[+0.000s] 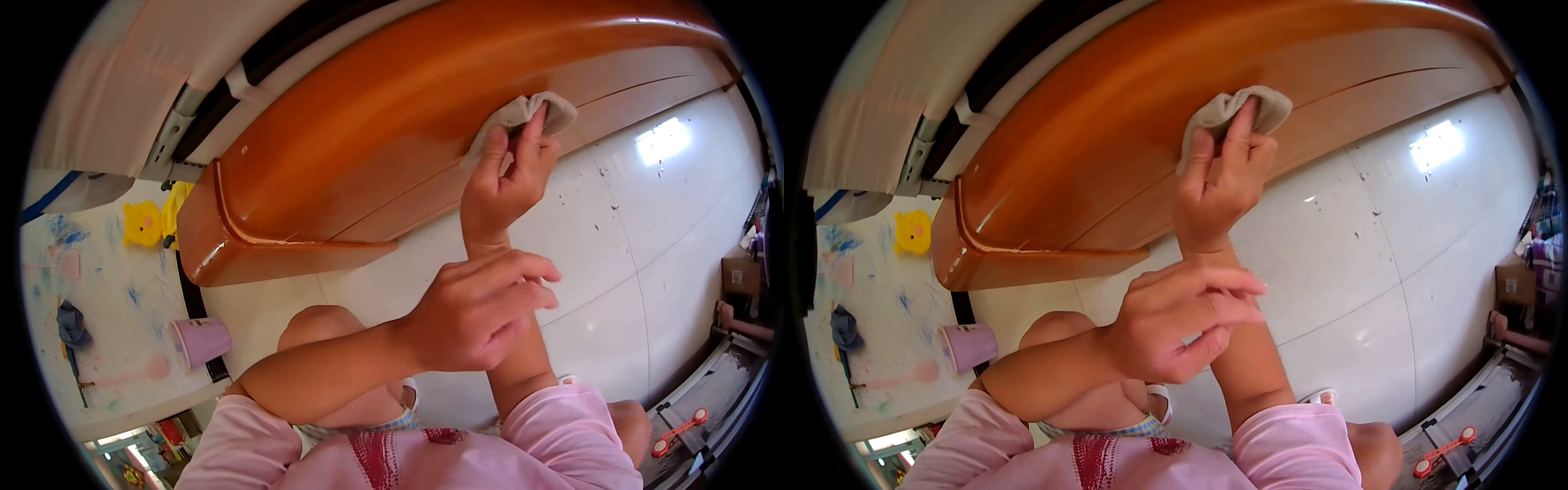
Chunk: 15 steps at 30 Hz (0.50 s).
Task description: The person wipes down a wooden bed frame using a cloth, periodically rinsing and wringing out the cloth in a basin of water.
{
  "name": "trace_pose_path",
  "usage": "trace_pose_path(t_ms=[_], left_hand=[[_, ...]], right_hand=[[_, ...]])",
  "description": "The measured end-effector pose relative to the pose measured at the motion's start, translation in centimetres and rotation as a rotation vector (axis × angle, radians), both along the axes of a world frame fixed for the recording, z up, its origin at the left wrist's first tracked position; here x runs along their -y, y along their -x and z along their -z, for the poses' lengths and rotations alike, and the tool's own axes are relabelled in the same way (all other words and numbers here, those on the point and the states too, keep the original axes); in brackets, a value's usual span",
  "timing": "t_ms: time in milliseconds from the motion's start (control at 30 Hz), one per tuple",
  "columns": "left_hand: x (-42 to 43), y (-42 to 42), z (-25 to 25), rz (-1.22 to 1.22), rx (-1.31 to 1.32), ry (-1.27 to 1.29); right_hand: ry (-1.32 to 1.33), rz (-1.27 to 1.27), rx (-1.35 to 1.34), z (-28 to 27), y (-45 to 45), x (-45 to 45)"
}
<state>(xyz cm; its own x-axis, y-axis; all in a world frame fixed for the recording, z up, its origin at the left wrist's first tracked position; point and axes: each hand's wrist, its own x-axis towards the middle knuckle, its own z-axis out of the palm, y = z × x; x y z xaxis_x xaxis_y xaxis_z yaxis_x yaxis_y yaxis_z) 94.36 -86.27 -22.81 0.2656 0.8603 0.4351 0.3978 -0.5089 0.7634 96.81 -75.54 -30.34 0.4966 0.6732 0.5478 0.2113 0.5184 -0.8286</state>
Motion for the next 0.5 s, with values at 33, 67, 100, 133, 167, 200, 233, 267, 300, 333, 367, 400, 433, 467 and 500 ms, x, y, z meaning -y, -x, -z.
trace_pose_path(t_ms=[33, 67, 100, 133, 167, 200, 233, 267, 300, 333, 367, 400, 433, 467, 500], left_hand=[[0.1, 0.0, -0.1, 0.033, 0.032, -0.040], [0.2, 0.0, -0.1, 0.067, 0.063, -0.079], [0.3, 0.0, -0.2, 0.060, 0.062, -0.078], [0.3, -0.1, -0.2, 0.067, 0.077, -0.092], [0.4, -0.1, -0.2, 0.074, 0.092, -0.106], [0.5, -0.1, -0.3, 0.068, 0.093, -0.103], [0.5, -0.2, -0.5, 0.071, 0.113, -0.102], [0.6, -0.1, -0.6, 0.074, 0.133, -0.101], [0.7, -0.1, -0.7, 0.069, 0.132, -0.098], [0.7, -0.1, -0.7, 0.068, 0.128, -0.104], [0.7, -0.1, -0.7, 0.069, 0.124, -0.112], [0.8, -0.1, -0.7, 0.072, 0.125, -0.109], [0.8, -0.2, -0.6, 0.066, 0.121, -0.118], [0.8, -0.3, -0.5, 0.059, 0.119, -0.126], [0.8, -0.3, -0.5, 0.066, 0.127, -0.124]], right_hand=[[0.014, -0.014, 0.041, -0.3, 0.7, 0.6], [-0.008, -0.022, 0.071, -0.6, 1.3, 1.3], [-0.007, -0.028, 0.070, -0.7, 2.0, 2.1], [-0.067, -0.064, 0.098, -0.5, 2.8, 3.0], [-0.127, -0.099, 0.126, -0.4, 3.7, 3.9], [-0.138, -0.128, 0.128, -0.2, 4.7, 5.0], [-0.149, -0.157, 0.130, -0.1, 5.8, 6.0], [-0.195, -0.184, 0.120, -0.1, 6.7, 6.8], [-0.240, -0.211, 0.110, -0.1, 7.6, 7.4], [-0.330, -0.272, 0.152, 0.8, 8.5, 8.2], [-0.421, -0.330, 0.195, 2.0, 9.3, 8.9], [-0.418, -0.328, 0.196, 2.9, 9.6, 9.7], [-0.426, -0.424, 0.279, 3.5, 9.6, 10.4], [-0.432, -0.520, 0.364, 4.2, 9.5, 10.8], [-0.427, -0.515, 0.373, 4.0, 9.0, 10.4]])
